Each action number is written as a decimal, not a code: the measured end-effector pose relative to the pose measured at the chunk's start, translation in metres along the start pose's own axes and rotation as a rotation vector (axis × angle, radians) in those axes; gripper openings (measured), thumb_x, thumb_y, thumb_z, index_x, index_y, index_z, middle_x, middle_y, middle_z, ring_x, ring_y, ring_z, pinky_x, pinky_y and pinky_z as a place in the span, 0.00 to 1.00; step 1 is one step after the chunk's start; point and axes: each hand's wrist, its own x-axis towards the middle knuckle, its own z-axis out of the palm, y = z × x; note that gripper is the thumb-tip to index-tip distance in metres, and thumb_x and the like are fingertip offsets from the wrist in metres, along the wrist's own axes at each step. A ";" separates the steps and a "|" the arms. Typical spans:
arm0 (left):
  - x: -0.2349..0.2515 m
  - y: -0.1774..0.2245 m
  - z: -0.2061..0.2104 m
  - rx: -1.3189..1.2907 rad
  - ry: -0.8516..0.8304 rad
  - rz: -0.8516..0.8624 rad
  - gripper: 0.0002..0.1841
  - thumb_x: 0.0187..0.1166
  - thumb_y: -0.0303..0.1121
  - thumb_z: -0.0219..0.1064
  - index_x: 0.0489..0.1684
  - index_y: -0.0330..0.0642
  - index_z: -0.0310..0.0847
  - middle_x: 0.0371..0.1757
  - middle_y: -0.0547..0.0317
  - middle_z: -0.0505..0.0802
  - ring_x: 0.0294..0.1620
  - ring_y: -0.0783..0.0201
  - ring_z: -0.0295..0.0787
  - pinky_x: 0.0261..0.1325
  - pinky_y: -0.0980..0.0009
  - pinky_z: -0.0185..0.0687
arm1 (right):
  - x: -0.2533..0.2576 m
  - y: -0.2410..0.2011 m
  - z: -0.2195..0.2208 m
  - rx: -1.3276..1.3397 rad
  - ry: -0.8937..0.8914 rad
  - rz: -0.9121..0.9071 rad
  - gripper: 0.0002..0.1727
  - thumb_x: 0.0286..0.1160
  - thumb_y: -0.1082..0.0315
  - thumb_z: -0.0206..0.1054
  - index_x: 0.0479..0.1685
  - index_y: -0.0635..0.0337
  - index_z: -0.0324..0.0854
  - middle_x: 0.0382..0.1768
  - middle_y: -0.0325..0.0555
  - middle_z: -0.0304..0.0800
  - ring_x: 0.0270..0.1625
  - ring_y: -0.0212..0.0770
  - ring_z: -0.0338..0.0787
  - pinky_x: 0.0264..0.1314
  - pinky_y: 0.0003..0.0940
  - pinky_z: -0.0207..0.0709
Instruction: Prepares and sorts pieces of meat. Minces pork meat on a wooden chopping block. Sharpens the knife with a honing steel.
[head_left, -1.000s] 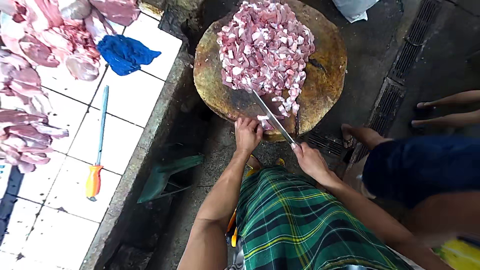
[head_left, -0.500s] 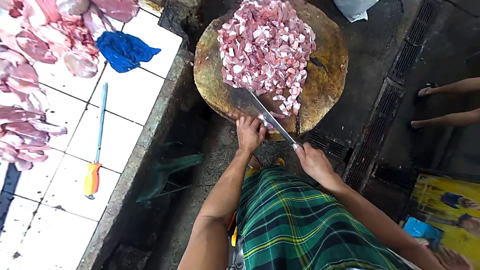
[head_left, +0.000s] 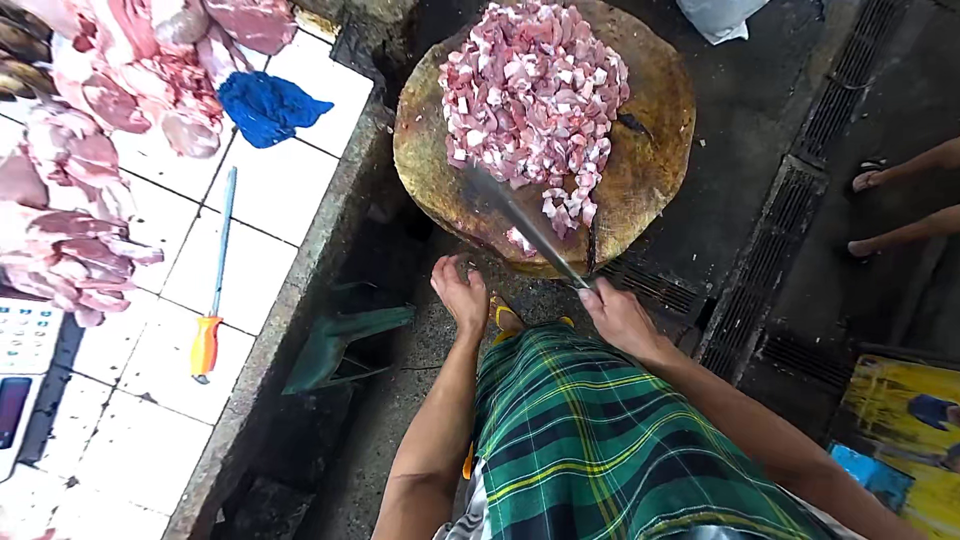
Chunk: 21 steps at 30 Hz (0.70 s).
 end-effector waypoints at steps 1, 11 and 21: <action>-0.002 0.002 0.000 0.039 0.008 -0.017 0.24 0.79 0.36 0.63 0.72 0.37 0.81 0.81 0.40 0.78 0.84 0.42 0.69 0.86 0.47 0.65 | 0.005 0.001 -0.005 -0.076 -0.103 0.102 0.37 0.89 0.32 0.43 0.53 0.57 0.82 0.31 0.53 0.88 0.36 0.56 0.92 0.40 0.59 0.85; -0.010 0.119 0.089 0.472 -0.386 0.499 0.62 0.73 0.80 0.48 0.96 0.33 0.42 0.96 0.30 0.47 0.97 0.31 0.35 0.93 0.31 0.26 | 0.021 0.076 -0.049 0.226 0.211 0.424 0.41 0.88 0.30 0.36 0.54 0.59 0.81 0.27 0.49 0.86 0.26 0.49 0.88 0.34 0.54 0.87; 0.184 0.247 0.149 0.529 -0.222 0.867 0.43 0.79 0.39 0.63 0.98 0.57 0.45 0.98 0.36 0.42 0.97 0.30 0.27 0.90 0.25 0.20 | 0.048 0.074 -0.019 0.436 0.301 0.690 0.42 0.89 0.31 0.35 0.57 0.61 0.79 0.25 0.49 0.84 0.20 0.47 0.86 0.26 0.50 0.86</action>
